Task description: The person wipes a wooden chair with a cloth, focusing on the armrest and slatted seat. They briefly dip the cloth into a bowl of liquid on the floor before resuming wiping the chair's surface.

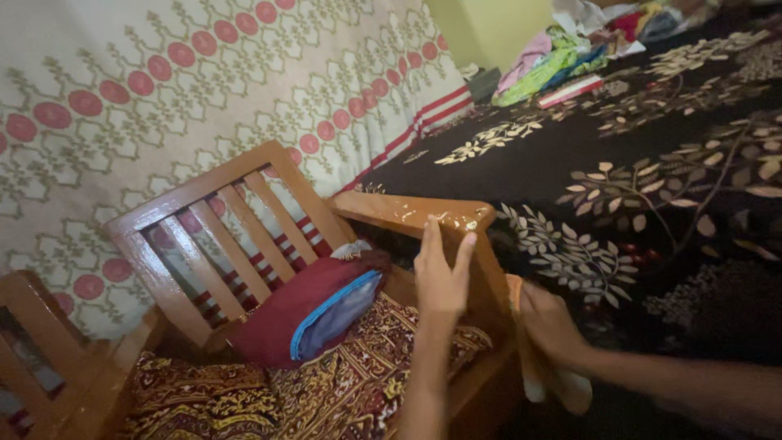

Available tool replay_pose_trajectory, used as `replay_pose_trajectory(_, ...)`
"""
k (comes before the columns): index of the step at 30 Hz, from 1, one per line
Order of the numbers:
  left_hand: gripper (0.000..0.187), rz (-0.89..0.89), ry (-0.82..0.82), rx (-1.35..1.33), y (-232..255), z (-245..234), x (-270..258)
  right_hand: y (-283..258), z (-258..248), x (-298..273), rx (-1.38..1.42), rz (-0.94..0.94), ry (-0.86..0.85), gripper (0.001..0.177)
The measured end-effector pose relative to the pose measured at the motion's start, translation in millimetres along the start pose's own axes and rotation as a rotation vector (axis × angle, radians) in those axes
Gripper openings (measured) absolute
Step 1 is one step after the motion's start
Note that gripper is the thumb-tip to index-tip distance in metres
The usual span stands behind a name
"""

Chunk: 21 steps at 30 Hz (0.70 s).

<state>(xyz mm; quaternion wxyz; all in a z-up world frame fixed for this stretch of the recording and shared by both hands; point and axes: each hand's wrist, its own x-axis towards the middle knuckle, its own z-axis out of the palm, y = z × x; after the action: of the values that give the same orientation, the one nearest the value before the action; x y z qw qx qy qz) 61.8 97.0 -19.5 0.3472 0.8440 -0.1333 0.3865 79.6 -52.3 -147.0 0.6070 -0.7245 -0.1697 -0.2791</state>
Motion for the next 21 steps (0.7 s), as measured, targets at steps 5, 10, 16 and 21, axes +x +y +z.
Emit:
replay_pose_trajectory(5, 0.081, 0.006, -0.01, -0.03, -1, 0, -2, -1, -20, 31, 0.292, 0.406, -0.38, 0.037)
replay_pose_trajectory(10, 0.082, 0.006, -0.038, -0.014, 8, -2, -4, -61, -24, 53, 0.33, 0.683, -0.28, 0.061)
replay_pose_trajectory(16, 0.08, -0.081, -0.094, 0.088, 24, -11, -4, -109, -11, -7, 0.624, 0.532, -0.257, 0.076)
replay_pose_trajectory(21, 0.08, -0.055, -0.102, 0.082, 23, -18, -2, -118, -13, -7, 0.756, 0.456, -0.267, 0.071)
